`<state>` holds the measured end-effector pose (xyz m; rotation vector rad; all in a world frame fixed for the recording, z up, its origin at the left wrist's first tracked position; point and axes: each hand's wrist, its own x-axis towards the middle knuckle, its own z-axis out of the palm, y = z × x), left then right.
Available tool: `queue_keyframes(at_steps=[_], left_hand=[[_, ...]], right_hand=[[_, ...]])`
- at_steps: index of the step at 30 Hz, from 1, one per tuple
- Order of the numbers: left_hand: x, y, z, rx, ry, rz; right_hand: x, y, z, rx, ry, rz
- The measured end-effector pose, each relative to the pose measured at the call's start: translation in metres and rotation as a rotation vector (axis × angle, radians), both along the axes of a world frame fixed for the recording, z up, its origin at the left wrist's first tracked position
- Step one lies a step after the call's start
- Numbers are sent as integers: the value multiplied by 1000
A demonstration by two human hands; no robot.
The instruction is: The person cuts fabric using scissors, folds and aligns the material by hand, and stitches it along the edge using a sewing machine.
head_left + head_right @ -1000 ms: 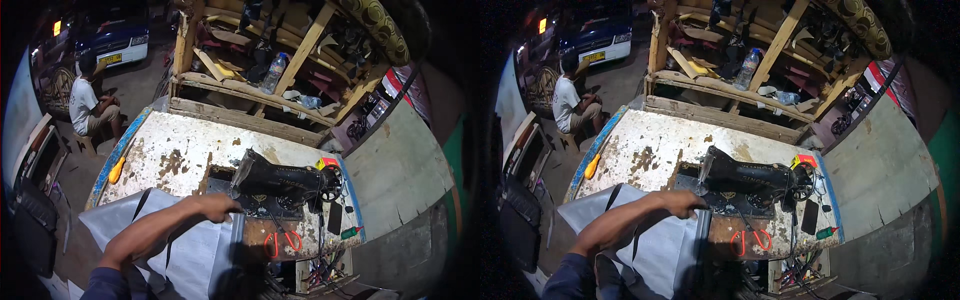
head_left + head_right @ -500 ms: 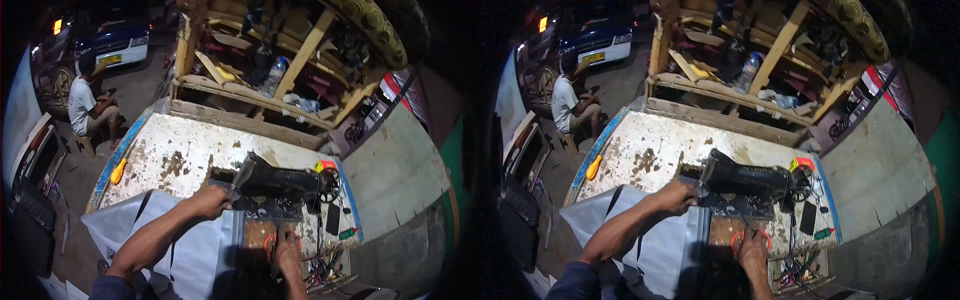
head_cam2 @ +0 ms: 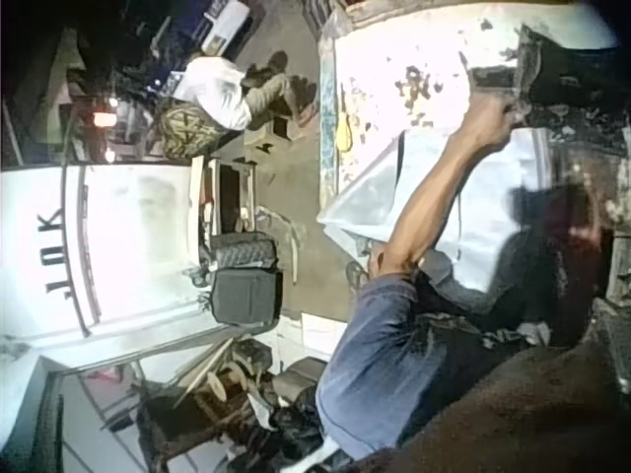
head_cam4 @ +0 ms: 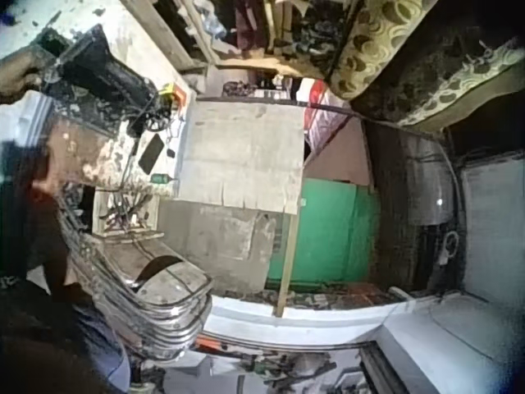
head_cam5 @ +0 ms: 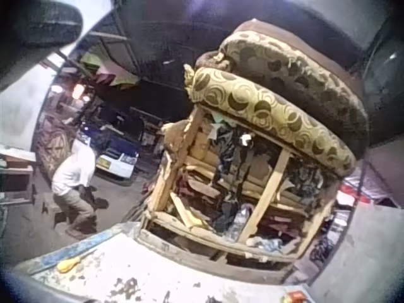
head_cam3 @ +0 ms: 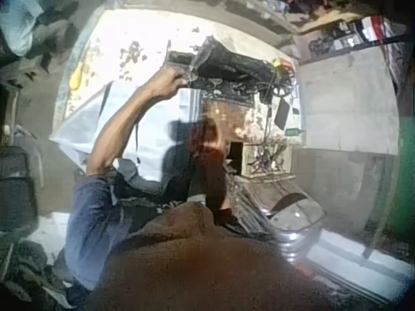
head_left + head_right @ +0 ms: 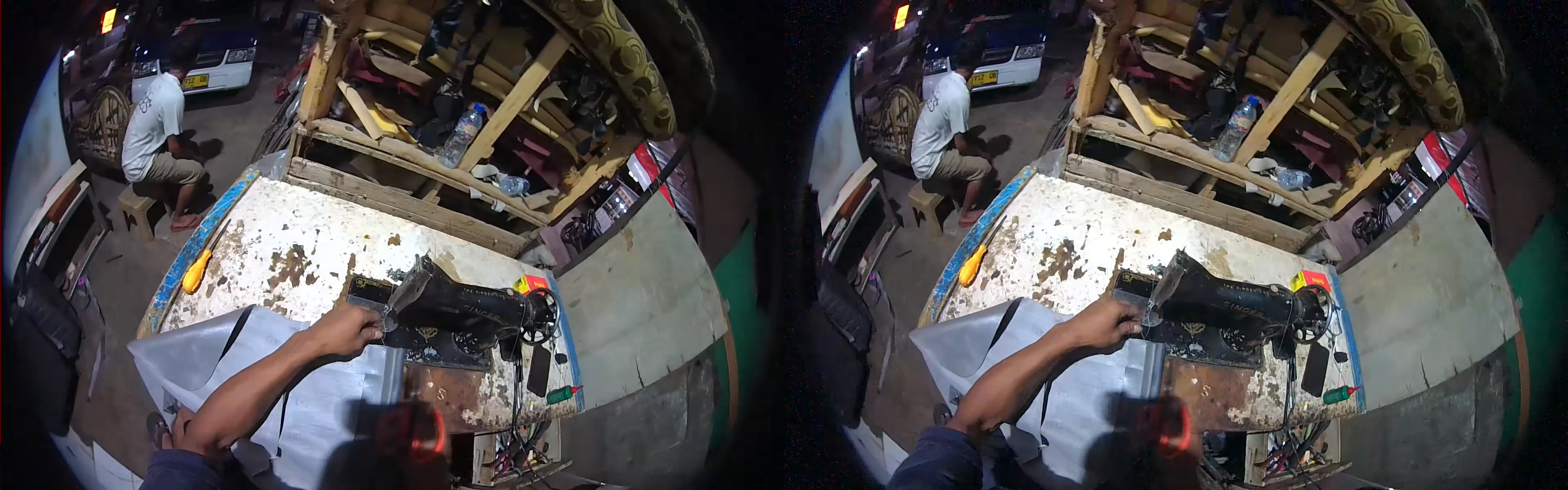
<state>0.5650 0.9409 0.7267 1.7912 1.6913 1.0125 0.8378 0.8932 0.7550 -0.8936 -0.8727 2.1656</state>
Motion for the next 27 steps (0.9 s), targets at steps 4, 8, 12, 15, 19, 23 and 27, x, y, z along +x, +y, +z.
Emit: queue_keyframes(at_steps=[4,8,12,15,19,23,27], left_hand=[[4,-5,13,39,-3,-7],[1,-12,13,43,-28,-40],[8,-20,12,91,-1,-83],[11,-24,7,153,-37,-81],[13,-27,3,89,-62,-122],[11,-30,10,79,-139,-80],[14,-23,1,192,-122,-57]], right_hand=[[-45,-7,-39,-76,114,105],[-59,15,-45,-50,161,99],[-64,25,-53,-38,205,88],[-65,28,-69,-43,269,78],[-71,32,-76,-42,240,47],[-72,28,-56,-6,79,-44],[-80,35,-39,-103,-90,60]])
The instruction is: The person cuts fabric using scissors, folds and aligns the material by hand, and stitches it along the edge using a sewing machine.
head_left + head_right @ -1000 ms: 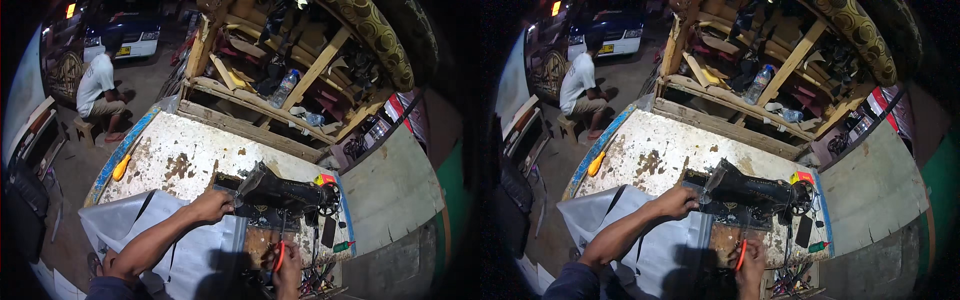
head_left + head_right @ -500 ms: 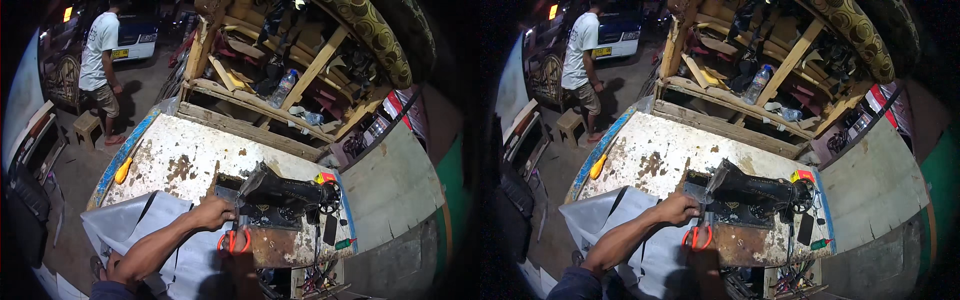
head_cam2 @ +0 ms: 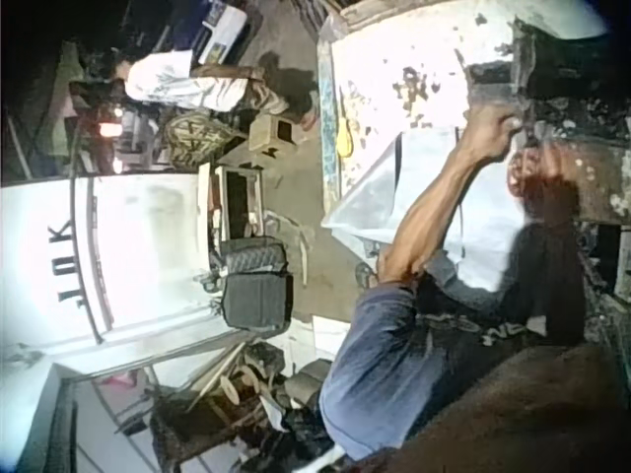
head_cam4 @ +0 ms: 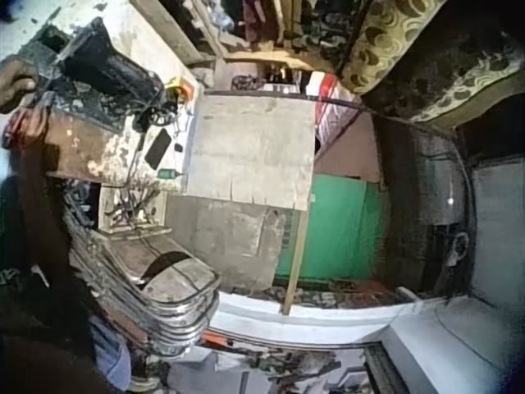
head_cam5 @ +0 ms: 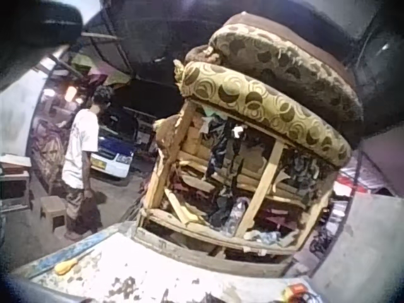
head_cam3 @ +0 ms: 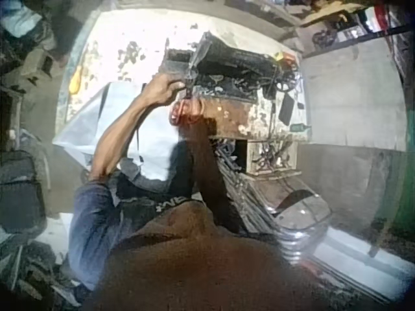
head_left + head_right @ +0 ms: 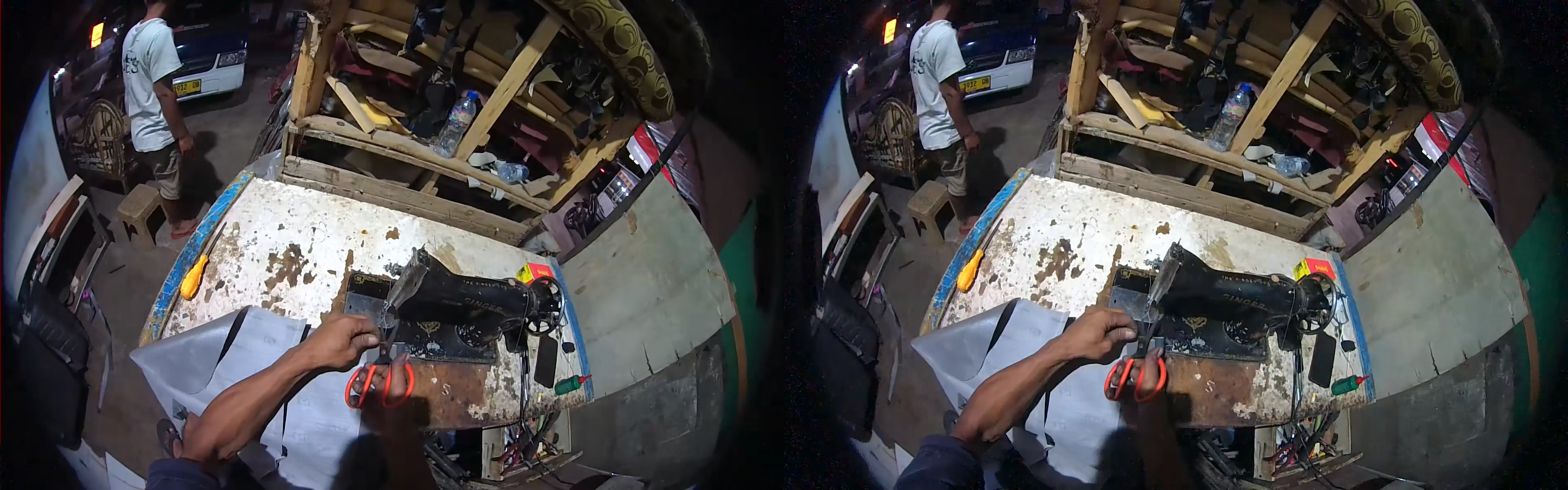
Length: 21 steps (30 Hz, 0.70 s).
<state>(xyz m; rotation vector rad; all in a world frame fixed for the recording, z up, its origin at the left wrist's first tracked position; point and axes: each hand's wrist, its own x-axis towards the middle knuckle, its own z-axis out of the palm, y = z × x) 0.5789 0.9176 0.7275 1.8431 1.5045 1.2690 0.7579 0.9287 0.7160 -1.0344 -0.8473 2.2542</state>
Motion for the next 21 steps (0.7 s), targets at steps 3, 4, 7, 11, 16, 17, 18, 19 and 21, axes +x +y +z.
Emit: queue_keyframes(at_steps=[3,4,7,11,16,17,18,19,21], left_hand=[[0,-5,5,-85,20,39],[0,-7,3,-87,21,39],[0,-10,5,-79,-4,72],[1,-10,22,-119,36,139],[0,-1,8,20,17,210],[-1,-1,13,-50,38,230],[-3,-2,15,-121,58,249],[-2,-1,14,-82,57,207],[0,-6,12,-53,33,152]], right_hand=[[15,8,-3,108,-59,215],[13,4,-4,105,-58,215],[9,1,0,94,80,176],[9,-1,0,227,17,52],[6,-8,19,138,38,96],[4,-11,29,66,-15,81],[2,-13,33,-6,-68,67],[7,-8,15,39,-6,96],[13,-2,-5,78,67,115]])
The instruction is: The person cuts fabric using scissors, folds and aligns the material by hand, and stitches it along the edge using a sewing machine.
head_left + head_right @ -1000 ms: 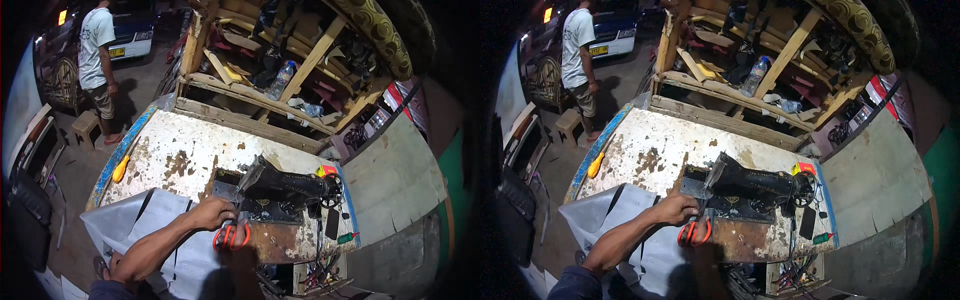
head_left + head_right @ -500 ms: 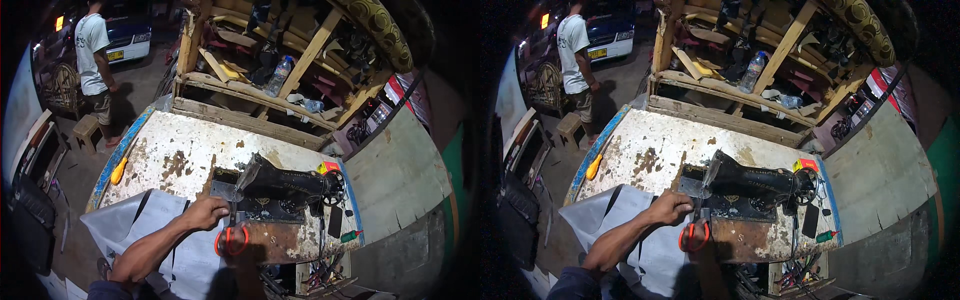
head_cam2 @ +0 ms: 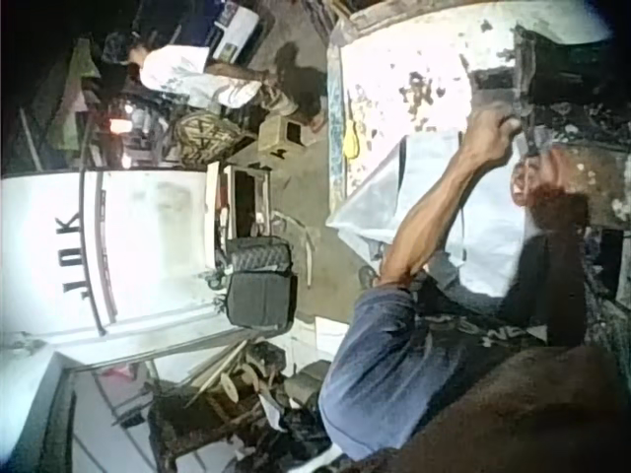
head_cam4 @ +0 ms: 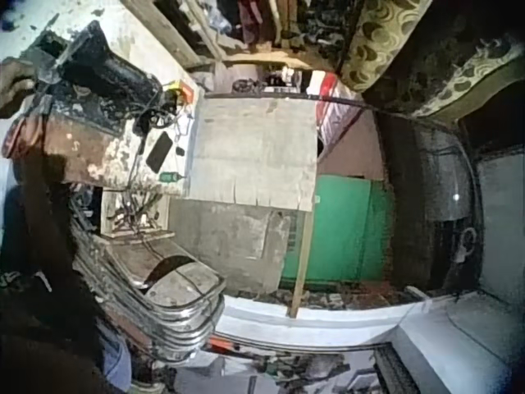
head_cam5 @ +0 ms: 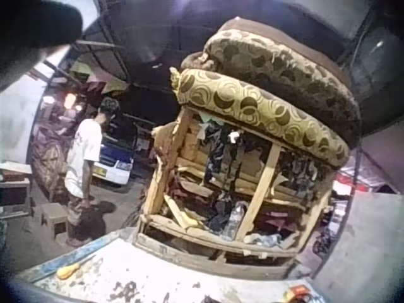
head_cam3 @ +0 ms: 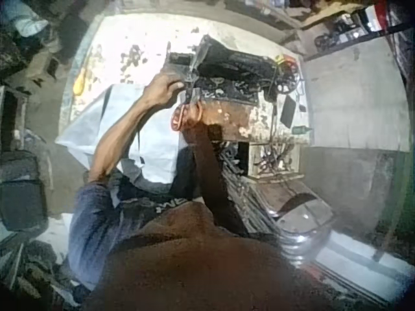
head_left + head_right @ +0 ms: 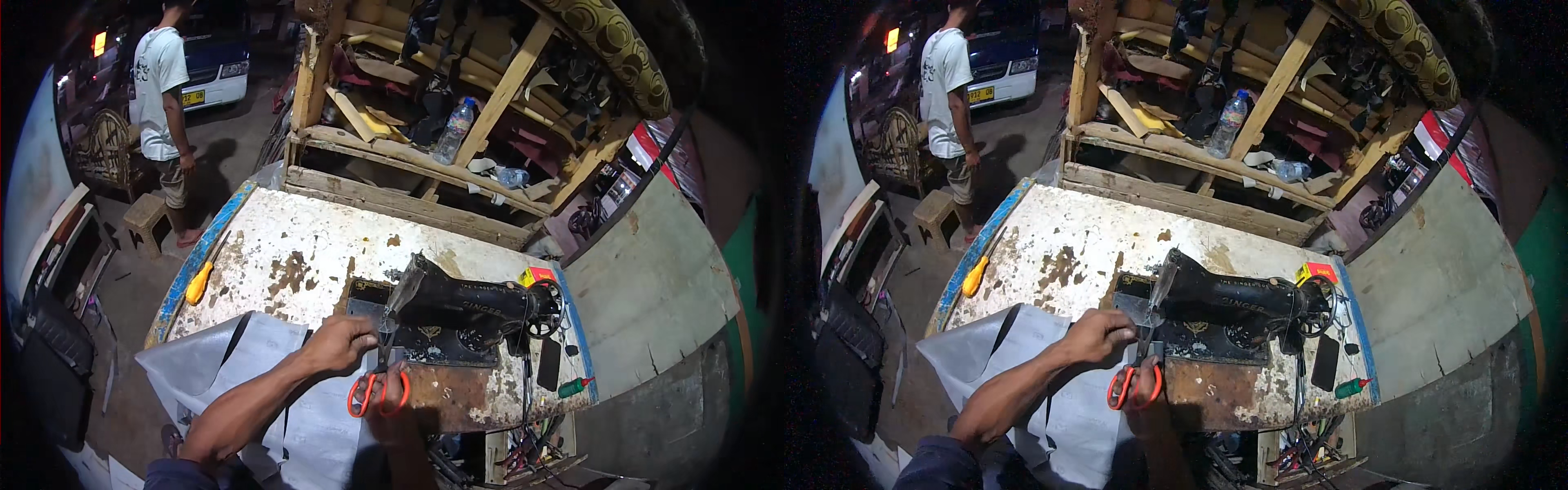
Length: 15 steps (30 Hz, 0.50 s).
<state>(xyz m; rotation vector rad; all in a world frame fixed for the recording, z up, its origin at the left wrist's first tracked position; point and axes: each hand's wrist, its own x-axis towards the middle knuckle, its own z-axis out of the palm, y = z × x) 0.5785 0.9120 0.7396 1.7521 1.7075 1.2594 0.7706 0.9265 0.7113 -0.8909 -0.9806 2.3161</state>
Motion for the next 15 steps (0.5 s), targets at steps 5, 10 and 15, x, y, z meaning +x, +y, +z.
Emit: queue_keyframes(at_steps=[5,10,15], left_hand=[[-6,-10,14,81,-59,86],[-109,-31,12,158,671,1075],[28,-40,49,-117,265,380]], right_hand=[[25,10,-68,948,-392,-44],[68,40,8,1314,-858,-248],[92,72,24,1637,-1374,-585]])
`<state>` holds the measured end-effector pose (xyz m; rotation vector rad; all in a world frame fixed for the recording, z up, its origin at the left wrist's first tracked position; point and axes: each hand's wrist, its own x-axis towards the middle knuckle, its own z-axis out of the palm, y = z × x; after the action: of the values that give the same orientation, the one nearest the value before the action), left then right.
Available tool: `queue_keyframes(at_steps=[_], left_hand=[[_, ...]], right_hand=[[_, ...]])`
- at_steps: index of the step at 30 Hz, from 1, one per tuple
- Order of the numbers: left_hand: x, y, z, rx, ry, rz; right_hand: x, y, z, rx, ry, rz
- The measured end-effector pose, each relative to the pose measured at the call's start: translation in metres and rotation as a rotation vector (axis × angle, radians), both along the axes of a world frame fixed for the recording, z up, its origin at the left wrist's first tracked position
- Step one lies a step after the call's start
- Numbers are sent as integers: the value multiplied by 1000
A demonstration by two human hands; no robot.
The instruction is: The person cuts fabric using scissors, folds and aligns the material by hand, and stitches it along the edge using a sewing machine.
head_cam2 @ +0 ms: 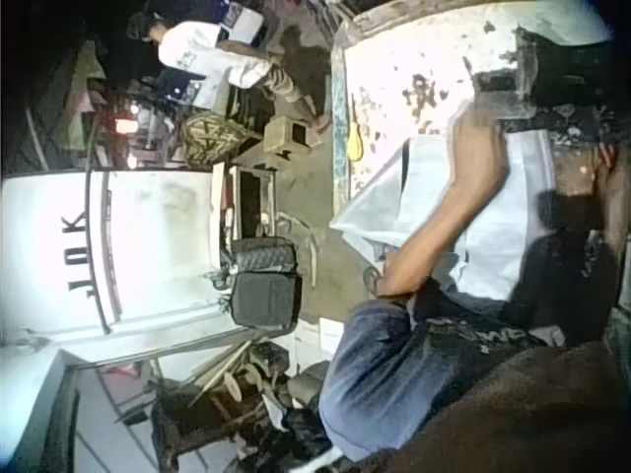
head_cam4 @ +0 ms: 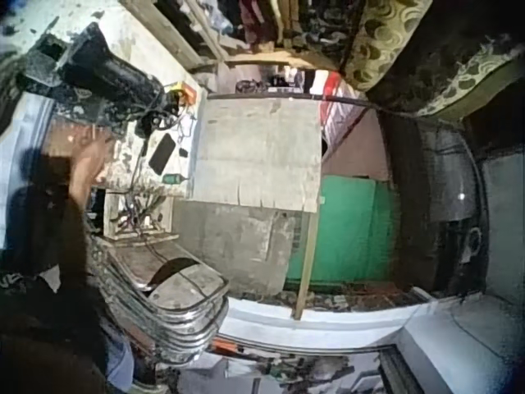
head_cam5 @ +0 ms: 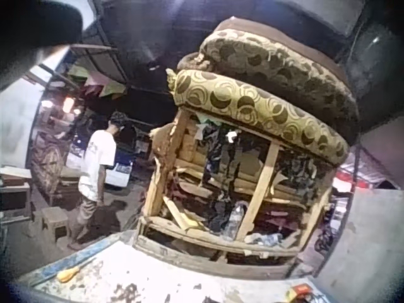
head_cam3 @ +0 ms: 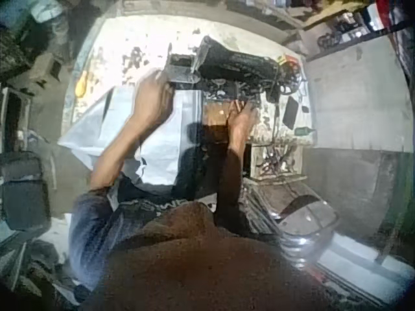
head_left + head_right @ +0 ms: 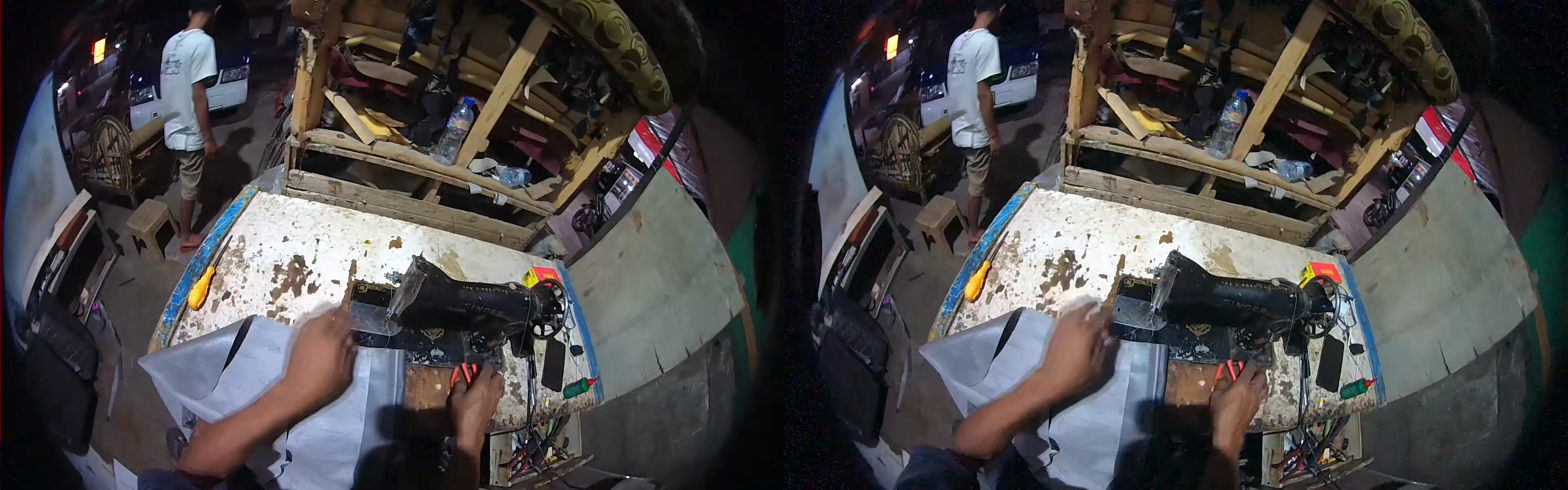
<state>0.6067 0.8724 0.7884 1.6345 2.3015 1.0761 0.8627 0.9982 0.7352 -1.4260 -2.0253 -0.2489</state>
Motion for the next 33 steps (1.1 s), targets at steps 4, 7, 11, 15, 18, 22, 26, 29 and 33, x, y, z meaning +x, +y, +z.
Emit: queue_keyframes(at_steps=[4,7,11,15,18,22,26,29,33], left_hand=[[51,-3,-68,-113,200,-277],[48,1,-88,-97,262,-268],[36,18,-91,-97,264,-281],[23,36,-93,-68,255,-296],[23,37,-94,-60,246,-302],[24,38,-88,-56,270,-296],[23,35,-93,-41,270,-287],[26,30,-92,66,346,-272],[29,32,-85,139,367,-294]], right_hand=[[-42,-29,-10,-413,360,328],[-76,-36,-17,-591,108,236],[-87,-14,-14,-600,88,242],[-101,6,-17,-618,99,269],[-102,17,-17,-665,51,278],[-120,38,-24,-485,209,401],[-134,50,-24,-605,107,349],[-133,69,-26,-555,130,305],[-132,97,-30,-348,114,306]])
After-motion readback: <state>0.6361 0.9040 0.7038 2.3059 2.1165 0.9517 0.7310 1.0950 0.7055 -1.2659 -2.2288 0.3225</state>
